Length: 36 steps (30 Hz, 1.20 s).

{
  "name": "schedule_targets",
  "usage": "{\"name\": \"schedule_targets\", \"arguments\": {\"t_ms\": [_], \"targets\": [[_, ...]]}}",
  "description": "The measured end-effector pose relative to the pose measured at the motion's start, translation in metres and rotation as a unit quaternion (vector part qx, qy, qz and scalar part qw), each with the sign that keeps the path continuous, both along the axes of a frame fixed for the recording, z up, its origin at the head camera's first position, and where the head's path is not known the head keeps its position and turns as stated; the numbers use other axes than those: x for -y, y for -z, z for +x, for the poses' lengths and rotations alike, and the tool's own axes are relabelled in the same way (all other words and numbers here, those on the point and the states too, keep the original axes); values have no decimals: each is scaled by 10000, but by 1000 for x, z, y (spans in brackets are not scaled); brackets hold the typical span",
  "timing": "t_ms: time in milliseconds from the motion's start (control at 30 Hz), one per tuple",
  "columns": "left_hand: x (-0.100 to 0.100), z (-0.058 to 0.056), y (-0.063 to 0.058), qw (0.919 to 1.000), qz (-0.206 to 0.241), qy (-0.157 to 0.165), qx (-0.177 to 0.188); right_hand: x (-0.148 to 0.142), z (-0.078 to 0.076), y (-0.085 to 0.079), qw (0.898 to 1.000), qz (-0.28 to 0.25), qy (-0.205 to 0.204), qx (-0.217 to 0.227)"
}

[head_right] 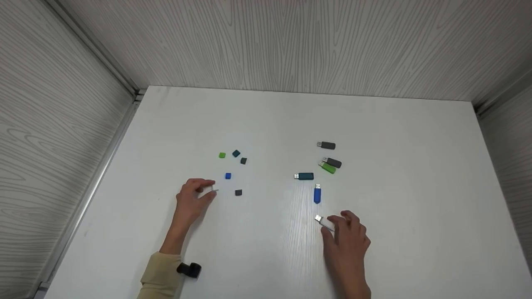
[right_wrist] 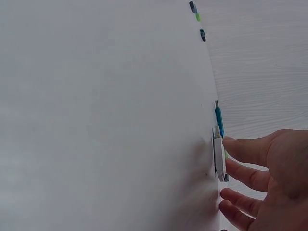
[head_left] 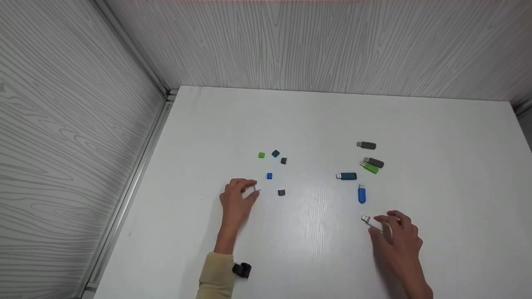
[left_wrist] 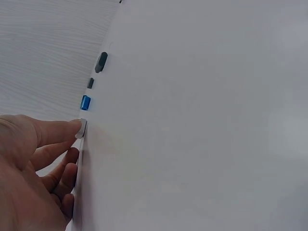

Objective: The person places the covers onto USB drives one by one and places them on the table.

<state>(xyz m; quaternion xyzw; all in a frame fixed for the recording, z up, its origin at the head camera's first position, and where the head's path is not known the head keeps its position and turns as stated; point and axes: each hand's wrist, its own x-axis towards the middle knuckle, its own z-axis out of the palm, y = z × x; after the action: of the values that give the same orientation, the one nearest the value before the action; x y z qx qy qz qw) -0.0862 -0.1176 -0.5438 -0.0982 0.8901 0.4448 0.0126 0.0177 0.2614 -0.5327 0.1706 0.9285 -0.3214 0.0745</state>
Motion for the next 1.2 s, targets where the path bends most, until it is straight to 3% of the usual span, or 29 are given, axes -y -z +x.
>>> {"name": "schedule_targets", "arguments": {"t_ms": [367, 900, 1200], "targets": [[3, -1, 1, 9999, -20, 109, -72, -18, 4, 3, 9995, -250, 55, -165], [1, -1, 2, 9999, -88, 75, -49, -18, 4, 7, 9986, -396, 311, -149], [1, -1, 3, 9994, -193, 96, -286, -19, 2, 6, 9987, -408, 278, -80]]}}
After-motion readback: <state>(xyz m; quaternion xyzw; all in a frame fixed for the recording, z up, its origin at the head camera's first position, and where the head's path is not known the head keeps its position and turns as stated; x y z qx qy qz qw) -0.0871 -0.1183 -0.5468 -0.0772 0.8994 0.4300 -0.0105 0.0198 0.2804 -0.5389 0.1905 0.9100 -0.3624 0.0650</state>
